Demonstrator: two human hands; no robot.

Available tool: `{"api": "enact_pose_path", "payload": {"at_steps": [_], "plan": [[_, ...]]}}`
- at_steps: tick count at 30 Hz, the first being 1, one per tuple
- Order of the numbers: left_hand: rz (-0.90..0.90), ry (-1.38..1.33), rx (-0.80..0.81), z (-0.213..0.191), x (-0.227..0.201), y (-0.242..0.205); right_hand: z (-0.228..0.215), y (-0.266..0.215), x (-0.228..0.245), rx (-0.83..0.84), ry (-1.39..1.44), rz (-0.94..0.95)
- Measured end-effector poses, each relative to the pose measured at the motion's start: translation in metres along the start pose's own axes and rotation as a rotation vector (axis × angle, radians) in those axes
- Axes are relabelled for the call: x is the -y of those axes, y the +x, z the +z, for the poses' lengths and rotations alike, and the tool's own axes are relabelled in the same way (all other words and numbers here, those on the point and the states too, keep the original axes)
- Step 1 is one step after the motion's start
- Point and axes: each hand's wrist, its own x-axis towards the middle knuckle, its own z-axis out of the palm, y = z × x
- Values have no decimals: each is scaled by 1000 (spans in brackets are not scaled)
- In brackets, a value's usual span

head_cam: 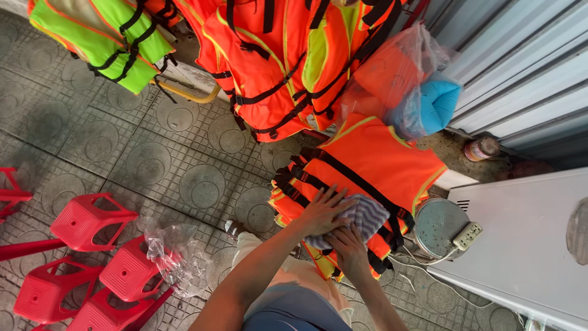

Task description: The person wipes down several orange and neon yellow life jackets with a striped cloth, handling them one at a time and placing them on a stack or hanging them on a rack.

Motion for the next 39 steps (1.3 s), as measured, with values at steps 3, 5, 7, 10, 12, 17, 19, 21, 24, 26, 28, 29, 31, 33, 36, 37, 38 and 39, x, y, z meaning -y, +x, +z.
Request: {"api": "enact_pose_path", "payload": {"at_steps": [3, 5, 7, 10, 12, 17, 19, 21, 24, 26, 28, 29, 31, 33, 36, 37, 38, 39], "plan": [[-57, -86, 43, 15, 15, 2, -4, -51, -24, 30, 6, 157], [-41, -76, 43, 23, 22, 4, -2, -92, -46, 22, -4, 217], [-26, -65, 33, 27, 25, 4, -12, -126, -65, -39, -75, 208], [-66, -48, 46, 26, 23, 6, -29, -124, -55, -107, -3, 329], [-67, -270, 45, 20, 27, 10, -47, -98, -28, -227, 148, 534], [-127, -734, 11, 14, 45, 20, -6, 30, 5, -324, 137, 208], [-131, -887, -37, 19, 54, 21, 24, 60, -5, -118, -135, 125], [-277, -1116, 28, 31, 50, 16, 35, 80, -39, -120, -182, 95], [-94, -428, -213, 42, 44, -3, 36, 112, -106, -157, -215, 168], [-142, -295, -110, 51, 35, -11, 31, 131, -143, -348, -255, 158], [-75, -192, -86, 54, 39, -19, 17, 154, -172, -410, -353, 341], [5, -100, -20, 58, 41, -26, 15, 161, -176, -402, -337, 431], [-15, -142, -65, 57, 40, -24, 22, 171, -166, -335, -286, 469], [-23, -188, -107, 53, 46, -19, 42, 170, -136, -298, -217, 235], [-12, -58, 28, 54, 48, -20, 61, 163, -93, -195, -151, -6], [10, -35, 109, 52, 50, -19, 65, 170, -82, -94, -126, -48], [34, -11, 190, 51, 52, -18, 61, 174, -85, -128, -169, -5], [31, -5, 181, 48, 55, -17, 49, 176, -91, -168, -215, 39]]}}
